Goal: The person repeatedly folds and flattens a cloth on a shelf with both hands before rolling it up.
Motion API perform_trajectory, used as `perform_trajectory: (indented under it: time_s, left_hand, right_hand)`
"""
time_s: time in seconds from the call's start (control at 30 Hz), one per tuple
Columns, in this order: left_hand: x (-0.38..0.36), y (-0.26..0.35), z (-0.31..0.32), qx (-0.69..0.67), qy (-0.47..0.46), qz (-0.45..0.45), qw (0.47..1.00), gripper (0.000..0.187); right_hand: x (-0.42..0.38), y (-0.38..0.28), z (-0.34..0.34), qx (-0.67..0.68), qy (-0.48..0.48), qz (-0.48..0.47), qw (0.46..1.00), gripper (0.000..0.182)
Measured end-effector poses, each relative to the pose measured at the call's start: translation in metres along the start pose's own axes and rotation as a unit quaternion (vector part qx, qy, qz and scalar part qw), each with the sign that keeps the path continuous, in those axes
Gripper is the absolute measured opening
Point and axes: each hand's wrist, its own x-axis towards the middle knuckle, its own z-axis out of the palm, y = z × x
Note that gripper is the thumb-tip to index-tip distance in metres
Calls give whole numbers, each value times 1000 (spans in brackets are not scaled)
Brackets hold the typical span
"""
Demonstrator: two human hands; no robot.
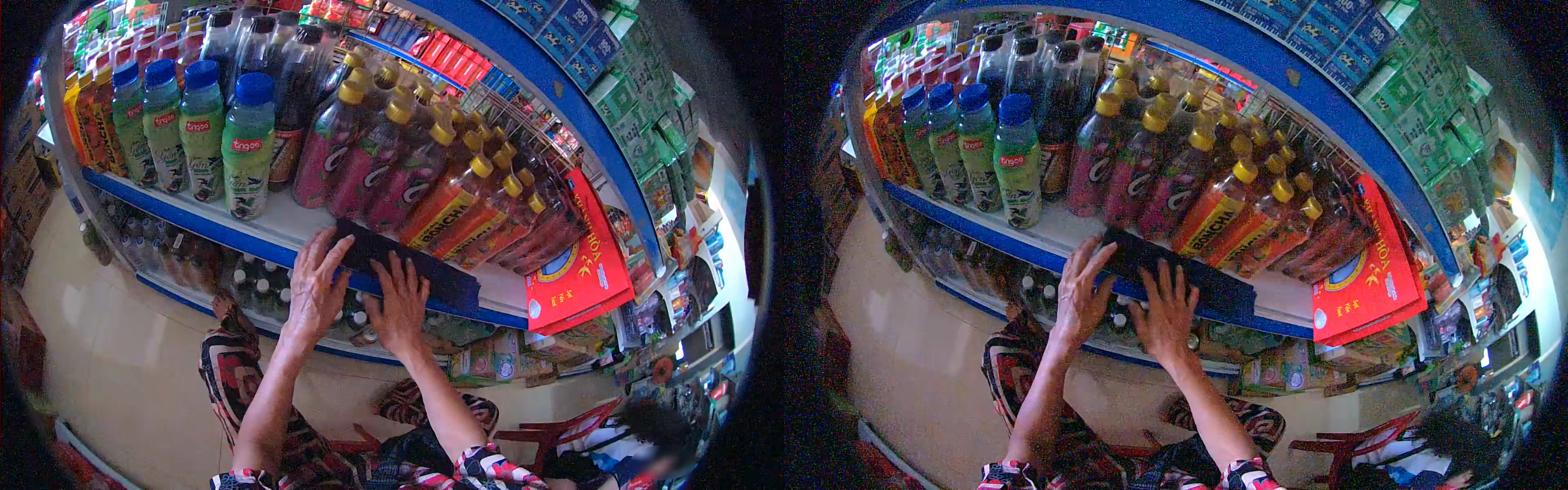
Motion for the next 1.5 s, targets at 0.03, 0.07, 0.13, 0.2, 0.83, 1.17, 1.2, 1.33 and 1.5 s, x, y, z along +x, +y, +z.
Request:
perform_trajectory:
  time_s: [0.03,0.07,0.13,0.2,0.83,1.17,1.2,1.33,1.5]
  left_hand:
    - [0,1,-1,-10,10,0,1000,48]
    - [1,1,-3,-20,19,1,1000,46]
    - [1,-1,-5,-33,5,-5,999,42]
    - [-1,-9,-5,-40,-44,-19,998,38]
    - [3,-23,-19,113,-8,-50,992,41]
    - [1,-36,-25,174,-15,-57,983,53]
    - [1,-36,-25,175,-18,-58,983,53]
    - [0,-36,-26,178,-24,-61,982,53]
    - [-1,-37,-30,166,-32,-61,984,52]
  right_hand:
    - [4,-6,0,-1,-1,2,1000,61]
    - [7,-11,0,-2,-2,5,1000,62]
    - [14,-20,2,8,3,2,1000,64]
    - [20,-23,1,56,8,-13,998,63]
    - [34,-4,0,92,-50,-123,987,58]
    - [47,-14,11,101,-56,-170,979,61]
    - [48,-13,9,105,-58,-176,977,61]
    - [49,-6,1,121,-70,-187,972,61]
    - [51,3,-3,158,-67,-170,970,60]
